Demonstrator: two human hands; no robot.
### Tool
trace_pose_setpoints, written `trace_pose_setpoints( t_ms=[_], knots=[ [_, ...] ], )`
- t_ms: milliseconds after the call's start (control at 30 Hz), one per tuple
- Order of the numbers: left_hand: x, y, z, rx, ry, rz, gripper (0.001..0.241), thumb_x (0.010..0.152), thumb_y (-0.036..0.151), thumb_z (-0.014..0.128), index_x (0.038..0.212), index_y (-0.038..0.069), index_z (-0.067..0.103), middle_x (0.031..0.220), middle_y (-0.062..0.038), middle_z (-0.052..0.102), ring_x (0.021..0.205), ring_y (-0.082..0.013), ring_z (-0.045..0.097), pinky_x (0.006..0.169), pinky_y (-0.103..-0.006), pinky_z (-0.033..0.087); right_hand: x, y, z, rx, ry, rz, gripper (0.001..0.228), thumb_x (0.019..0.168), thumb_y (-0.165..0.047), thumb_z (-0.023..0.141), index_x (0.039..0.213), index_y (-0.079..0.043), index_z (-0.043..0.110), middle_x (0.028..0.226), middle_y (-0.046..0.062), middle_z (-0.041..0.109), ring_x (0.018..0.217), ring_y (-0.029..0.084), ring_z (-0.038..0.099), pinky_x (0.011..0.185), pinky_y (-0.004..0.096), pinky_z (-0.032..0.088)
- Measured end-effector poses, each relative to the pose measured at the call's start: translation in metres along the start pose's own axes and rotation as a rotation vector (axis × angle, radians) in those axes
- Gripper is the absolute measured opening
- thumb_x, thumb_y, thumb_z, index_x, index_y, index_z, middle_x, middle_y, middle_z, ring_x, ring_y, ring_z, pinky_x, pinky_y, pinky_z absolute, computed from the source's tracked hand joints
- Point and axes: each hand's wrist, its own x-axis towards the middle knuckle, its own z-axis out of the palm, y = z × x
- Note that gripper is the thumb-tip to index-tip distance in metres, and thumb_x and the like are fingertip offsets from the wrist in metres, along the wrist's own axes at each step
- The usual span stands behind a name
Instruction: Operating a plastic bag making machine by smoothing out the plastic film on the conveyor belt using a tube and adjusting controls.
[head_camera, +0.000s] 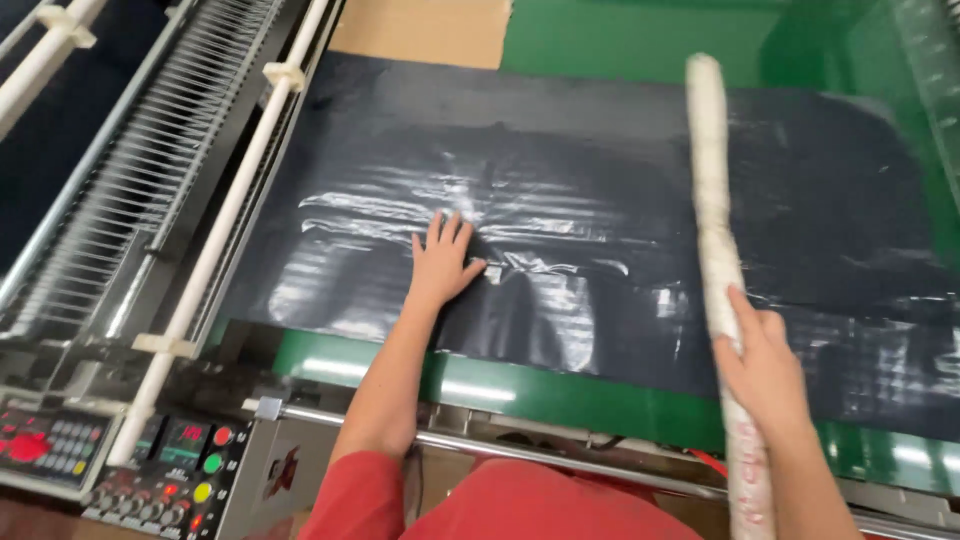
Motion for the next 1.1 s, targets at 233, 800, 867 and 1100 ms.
trace_pose_setpoints(
  t_ms=[233,800,867,1100],
  knots=[
    [-0.02,-0.026,-0.04,0.042,0.393,-0.206,0.056,0.094,0.026,0.066,0.144,0.011,0.046,0.152,-0.013,0.042,0.148,-0.0355,0.024,0.107,-0.073,0.032,-0.008,-0.09,0.065,0.043,-0.187,-0.516,0.069,0.086,-0.032,0.054,0.153,-0.035,0.037,0.132,0.01,0.049,0.105,0.044,0.065,0.086,0.054,0.059],
    [-0.01,-0.086,-0.009,0.15,0.819,-0.242,0.055,0.095,0.024,0.063,0.146,0.01,0.046,0.144,-0.015,0.049,0.132,-0.0435,0.044,0.104,-0.0621,0.034,-0.056,-0.178,0.078,0.321,-0.428,-0.953,0.061,0.092,-0.022,0.046,0.153,-0.028,0.04,0.118,0.012,0.054,0.08,0.049,0.068,0.068,0.055,0.058],
    [-0.01,-0.082,-0.016,0.183,0.827,-0.192,0.06,0.09,0.023,0.072,0.145,0.009,0.05,0.141,-0.017,0.053,0.124,-0.0433,0.052,0.099,-0.0613,0.039,-0.053,-0.172,0.075,0.336,-0.37,-0.925,0.061,0.092,-0.023,0.049,0.152,-0.027,0.041,0.119,0.014,0.054,0.079,0.051,0.067,0.067,0.057,0.057],
    [-0.026,-0.049,-0.052,-0.309,0.863,0.019,0.037,0.089,0.0,0.07,0.125,0.004,0.064,0.112,-0.014,0.066,0.108,-0.0346,0.063,0.094,-0.045,0.046,-0.041,-0.14,0.049,0.349,-0.235,-0.793,0.059,0.093,-0.022,0.049,0.151,-0.023,0.042,0.121,0.015,0.051,0.081,0.052,0.066,0.07,0.058,0.056]
  ],
)
